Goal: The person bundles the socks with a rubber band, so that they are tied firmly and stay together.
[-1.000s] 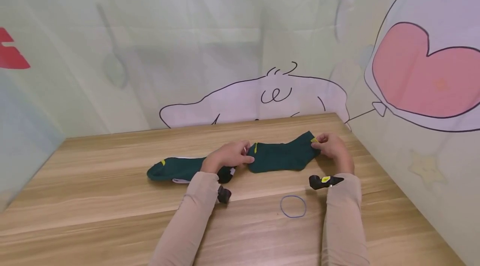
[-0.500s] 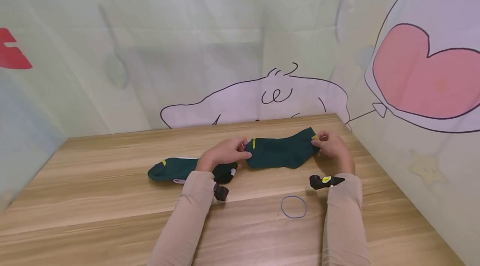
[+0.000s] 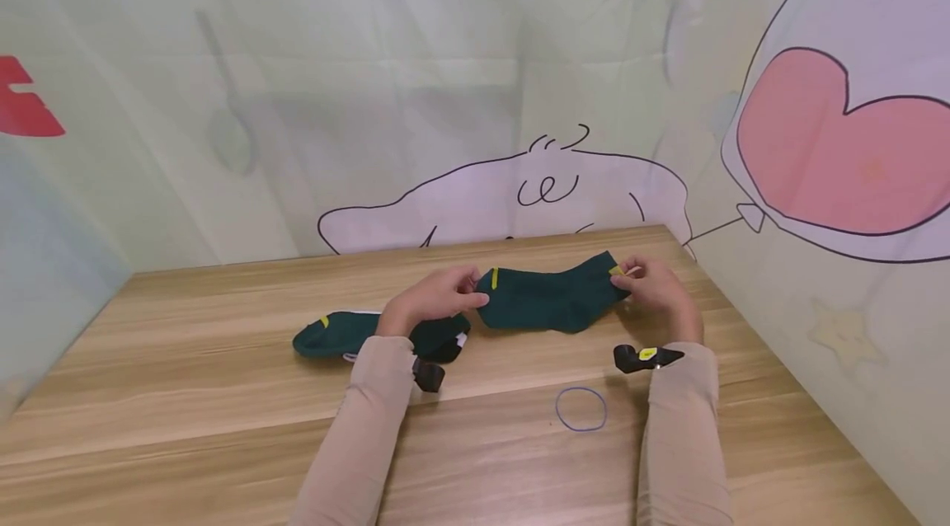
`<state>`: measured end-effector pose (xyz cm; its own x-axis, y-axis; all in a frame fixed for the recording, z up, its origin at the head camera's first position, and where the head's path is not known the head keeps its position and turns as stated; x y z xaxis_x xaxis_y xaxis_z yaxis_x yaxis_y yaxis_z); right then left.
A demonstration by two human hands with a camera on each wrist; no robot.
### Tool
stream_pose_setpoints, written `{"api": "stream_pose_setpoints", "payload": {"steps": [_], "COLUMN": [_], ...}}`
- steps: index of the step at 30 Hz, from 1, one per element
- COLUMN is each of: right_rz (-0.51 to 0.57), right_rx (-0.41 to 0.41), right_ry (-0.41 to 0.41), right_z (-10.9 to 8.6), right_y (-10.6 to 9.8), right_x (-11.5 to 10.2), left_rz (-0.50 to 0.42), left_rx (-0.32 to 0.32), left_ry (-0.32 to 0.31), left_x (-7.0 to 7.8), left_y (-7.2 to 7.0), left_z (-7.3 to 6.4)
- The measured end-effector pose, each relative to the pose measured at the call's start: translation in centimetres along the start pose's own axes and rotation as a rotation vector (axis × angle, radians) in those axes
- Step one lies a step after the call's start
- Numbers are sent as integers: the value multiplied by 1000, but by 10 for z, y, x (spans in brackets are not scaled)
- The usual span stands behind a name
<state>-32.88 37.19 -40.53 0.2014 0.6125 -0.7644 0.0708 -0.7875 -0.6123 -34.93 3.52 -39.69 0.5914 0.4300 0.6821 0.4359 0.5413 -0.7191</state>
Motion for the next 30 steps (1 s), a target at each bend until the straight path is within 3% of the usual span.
{"api": "stream_pose_setpoints", "payload": {"steps": [9,30], "right_rz": [80,57], "right_rx": [-44,-35], "right_ry": [-97,-60], "right_z": [0,-3], "right_y": [1,-2], "right_x": [-6,-16], "left_rz": [-38,-126], "left_rx": [14,56], "left_ry": [-16,-42], "left_x": [-5,-12], "left_y": [-6,-17], "left_z": [-4,-11]}}
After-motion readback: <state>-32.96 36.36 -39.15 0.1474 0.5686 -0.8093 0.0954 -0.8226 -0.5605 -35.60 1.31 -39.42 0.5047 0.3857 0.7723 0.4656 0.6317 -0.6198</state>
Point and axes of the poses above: each hand's wrist, its own z-axis towards the middle knuckle, its own y-axis out of the palm, x = y × z, the point moved 4 cm from there along z, towards the middle knuckle, and after that the axes turned 11 degrees about y, right-handed, at the moved point
